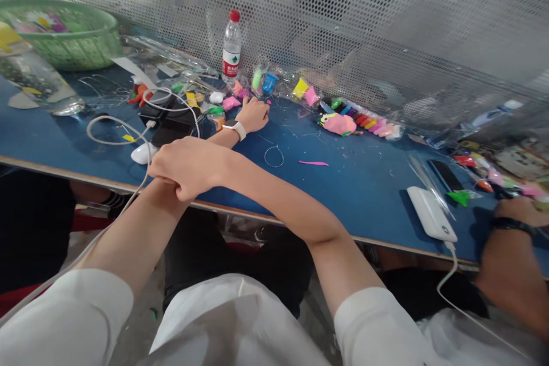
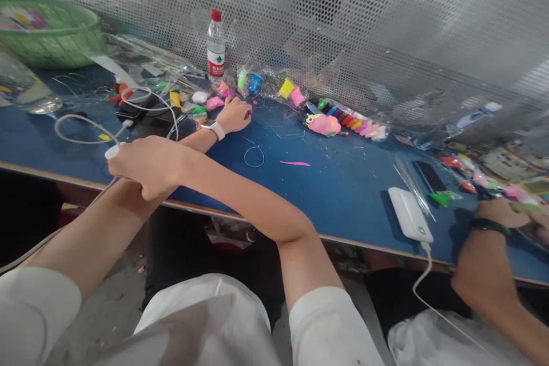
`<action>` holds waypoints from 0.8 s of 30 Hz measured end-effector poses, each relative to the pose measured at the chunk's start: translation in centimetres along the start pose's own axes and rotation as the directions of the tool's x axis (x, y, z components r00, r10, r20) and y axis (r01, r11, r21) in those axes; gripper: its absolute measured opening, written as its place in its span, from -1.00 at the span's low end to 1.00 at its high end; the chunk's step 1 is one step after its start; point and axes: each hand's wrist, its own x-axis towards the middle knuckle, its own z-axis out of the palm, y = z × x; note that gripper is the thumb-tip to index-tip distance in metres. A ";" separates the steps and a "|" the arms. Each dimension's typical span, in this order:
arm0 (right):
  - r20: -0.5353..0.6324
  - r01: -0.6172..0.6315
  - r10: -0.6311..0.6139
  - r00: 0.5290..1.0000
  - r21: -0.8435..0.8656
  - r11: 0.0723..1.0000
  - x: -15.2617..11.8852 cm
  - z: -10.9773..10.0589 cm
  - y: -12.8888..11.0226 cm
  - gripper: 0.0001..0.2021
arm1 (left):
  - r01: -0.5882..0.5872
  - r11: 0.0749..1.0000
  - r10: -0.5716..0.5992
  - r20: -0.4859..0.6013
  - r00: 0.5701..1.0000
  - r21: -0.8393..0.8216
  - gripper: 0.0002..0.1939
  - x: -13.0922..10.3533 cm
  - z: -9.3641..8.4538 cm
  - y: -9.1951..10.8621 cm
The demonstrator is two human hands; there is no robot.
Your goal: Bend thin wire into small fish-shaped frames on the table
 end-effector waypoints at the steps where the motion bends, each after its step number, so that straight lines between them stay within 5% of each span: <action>1: 0.006 -0.012 0.012 1.000 0.007 1.000 0.0 0.0 0.0 -0.93 | 0.007 1.000 -0.007 0.007 1.000 0.006 -0.70 0.0 -0.1 0.1; 11: -0.069 -0.052 0.050 0.996 -0.029 0.998 0.9 1.4 0.6 -0.85 | 0.045 0.999 -0.045 0.060 0.997 -0.010 -0.63 -0.4 -1.3 0.9; 24: -0.295 0.087 -0.124 0.947 -0.135 0.987 1.5 3.5 2.0 -0.68 | 0.091 0.995 -0.089 0.057 0.994 -0.033 -0.59 -0.1 -1.5 -0.3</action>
